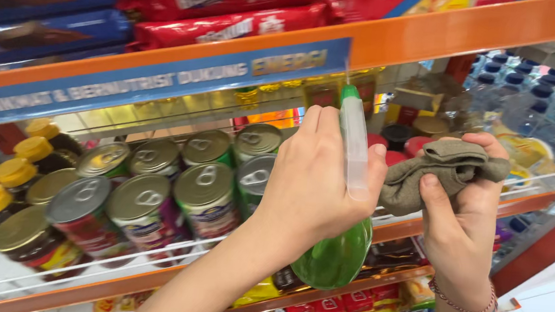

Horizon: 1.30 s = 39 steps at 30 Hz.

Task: The person scans multiple pink milk cartons with a handheld barcode scanner and places them onto a shelf. Afterwards, they use a spray bottle and a cloth to wipe down the metal shelf edges and surfaces.

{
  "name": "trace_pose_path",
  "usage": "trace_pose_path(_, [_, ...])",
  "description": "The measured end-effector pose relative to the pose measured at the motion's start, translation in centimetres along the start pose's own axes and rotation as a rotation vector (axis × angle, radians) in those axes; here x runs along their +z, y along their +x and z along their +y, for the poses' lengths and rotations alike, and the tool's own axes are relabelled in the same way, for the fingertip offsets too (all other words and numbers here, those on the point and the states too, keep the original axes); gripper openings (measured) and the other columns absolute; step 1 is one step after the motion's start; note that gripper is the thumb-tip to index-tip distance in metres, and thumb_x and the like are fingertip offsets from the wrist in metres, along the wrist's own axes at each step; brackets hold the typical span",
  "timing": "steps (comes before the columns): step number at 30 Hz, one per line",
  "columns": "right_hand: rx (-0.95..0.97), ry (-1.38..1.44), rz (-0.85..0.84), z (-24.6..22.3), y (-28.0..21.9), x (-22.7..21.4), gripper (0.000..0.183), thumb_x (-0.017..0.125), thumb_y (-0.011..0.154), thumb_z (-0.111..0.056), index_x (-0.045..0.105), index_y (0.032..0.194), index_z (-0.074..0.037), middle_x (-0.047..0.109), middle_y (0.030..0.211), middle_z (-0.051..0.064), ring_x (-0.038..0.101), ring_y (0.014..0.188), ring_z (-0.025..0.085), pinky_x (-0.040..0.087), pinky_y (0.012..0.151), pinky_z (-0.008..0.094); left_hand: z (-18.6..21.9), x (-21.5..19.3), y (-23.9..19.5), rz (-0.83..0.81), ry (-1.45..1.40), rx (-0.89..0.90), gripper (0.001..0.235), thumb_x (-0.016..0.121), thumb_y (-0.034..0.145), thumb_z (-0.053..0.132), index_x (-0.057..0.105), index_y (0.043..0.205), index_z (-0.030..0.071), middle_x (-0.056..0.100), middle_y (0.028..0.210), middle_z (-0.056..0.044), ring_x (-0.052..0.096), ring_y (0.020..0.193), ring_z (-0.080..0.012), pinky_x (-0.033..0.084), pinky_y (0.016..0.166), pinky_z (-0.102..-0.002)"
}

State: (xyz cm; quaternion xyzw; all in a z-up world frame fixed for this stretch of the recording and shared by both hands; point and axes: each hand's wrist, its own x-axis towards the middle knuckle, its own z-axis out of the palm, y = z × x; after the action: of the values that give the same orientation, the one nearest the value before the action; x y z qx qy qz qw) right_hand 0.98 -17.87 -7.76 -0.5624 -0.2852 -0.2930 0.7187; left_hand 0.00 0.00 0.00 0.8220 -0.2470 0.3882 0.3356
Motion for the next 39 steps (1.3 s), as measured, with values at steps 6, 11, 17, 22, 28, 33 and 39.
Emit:
trace_pose_path(6, [-0.018, 0.017, 0.052, 1.5, 1.6, -5.6, 0.052, 0.05, 0.107, 0.011, 0.029, 0.15, -0.008, 0.053, 0.128, 0.007, 0.055, 0.118, 0.012, 0.047, 0.112, 0.03, 2.1, 5.1, 2.2, 0.005, -0.072, 0.057, 0.041, 0.069, 0.093, 0.029, 0.057, 0.106, -0.007, 0.059, 0.098, -0.024, 0.064, 0.088, -0.0435, 0.053, 0.075, -0.05])
trace_pose_path(11, [-0.005, -0.032, 0.084, 1.9, 2.4, -8.9, 0.054, 0.048, 0.106, 0.011, 0.029, 0.152, -0.009, 0.053, 0.126, 0.007, 0.055, 0.117, 0.012, 0.047, 0.111, 0.029, 3.7, 8.7, 3.6, -0.025, -0.074, 0.086, 0.041, 0.068, 0.092, 0.028, 0.056, 0.107, -0.008, 0.059, 0.097, -0.025, 0.064, 0.087, -0.0432, 0.053, 0.075, -0.05])
trace_pose_path(17, [-0.017, 0.078, 0.116, 2.1, 3.3, -12.4, 0.052, 0.048, 0.107, 0.011, 0.029, 0.151, -0.009, 0.054, 0.128, 0.007, 0.056, 0.119, 0.012, 0.048, 0.112, 0.03, 5.1, 12.2, 5.2, -0.054, -0.109, 0.09, 0.04, 0.067, 0.093, 0.029, 0.055, 0.102, -0.007, 0.059, 0.096, -0.024, 0.064, 0.084, -0.0423, 0.055, 0.074, -0.049])
trace_pose_path(22, [-0.025, 0.089, 0.187, 1.9, 3.4, -14.9, 0.05, 0.048, 0.108, 0.012, 0.029, 0.15, -0.007, 0.052, 0.126, 0.006, 0.055, 0.115, 0.011, 0.047, 0.108, 0.028, 6.5, 14.8, 6.4, -0.09, -0.144, 0.128, 0.039, 0.067, 0.092, 0.031, 0.056, 0.099, -0.007, 0.059, 0.093, -0.024, 0.064, 0.083, -0.0419, 0.055, 0.072, -0.049])
trace_pose_path(28, [-0.065, 0.08, 0.244, 1.8, 3.3, -18.5, 0.048, 0.047, 0.11, 0.013, 0.029, 0.15, -0.007, 0.052, 0.123, 0.006, 0.055, 0.111, 0.012, 0.049, 0.105, 0.027, 8.1, 18.4, 7.5, -0.102, -0.22, 0.174, 0.039, 0.067, 0.092, 0.029, 0.055, 0.098, -0.007, 0.059, 0.093, -0.024, 0.065, 0.083, -0.0414, 0.055, 0.073, -0.048])
trace_pose_path(33, [-0.102, 0.061, 0.269, 1.6, 3.0, -21.2, 0.047, 0.047, 0.112, 0.013, 0.03, 0.151, -0.007, 0.053, 0.121, 0.008, 0.057, 0.11, 0.014, 0.05, 0.105, 0.029, 9.0, 21.6, 8.4, -0.127, -0.256, 0.168, 0.037, 0.067, 0.091, 0.029, 0.056, 0.098, -0.006, 0.061, 0.094, -0.024, 0.065, 0.083, -0.0418, 0.055, 0.075, -0.048])
trace_pose_path(39, [-0.044, -0.098, 0.318, 0.7, 1.3, -23.9, 0.05, 0.049, 0.104, 0.015, 0.034, 0.146, -0.007, 0.053, 0.12, 0.007, 0.056, 0.11, 0.013, 0.049, 0.107, 0.028, 9.7, 25.3, 6.2, -0.146, -0.325, 0.104, 0.037, 0.068, 0.089, 0.028, 0.057, 0.099, -0.005, 0.062, 0.095, -0.024, 0.065, 0.087, -0.0427, 0.054, 0.078, -0.05])
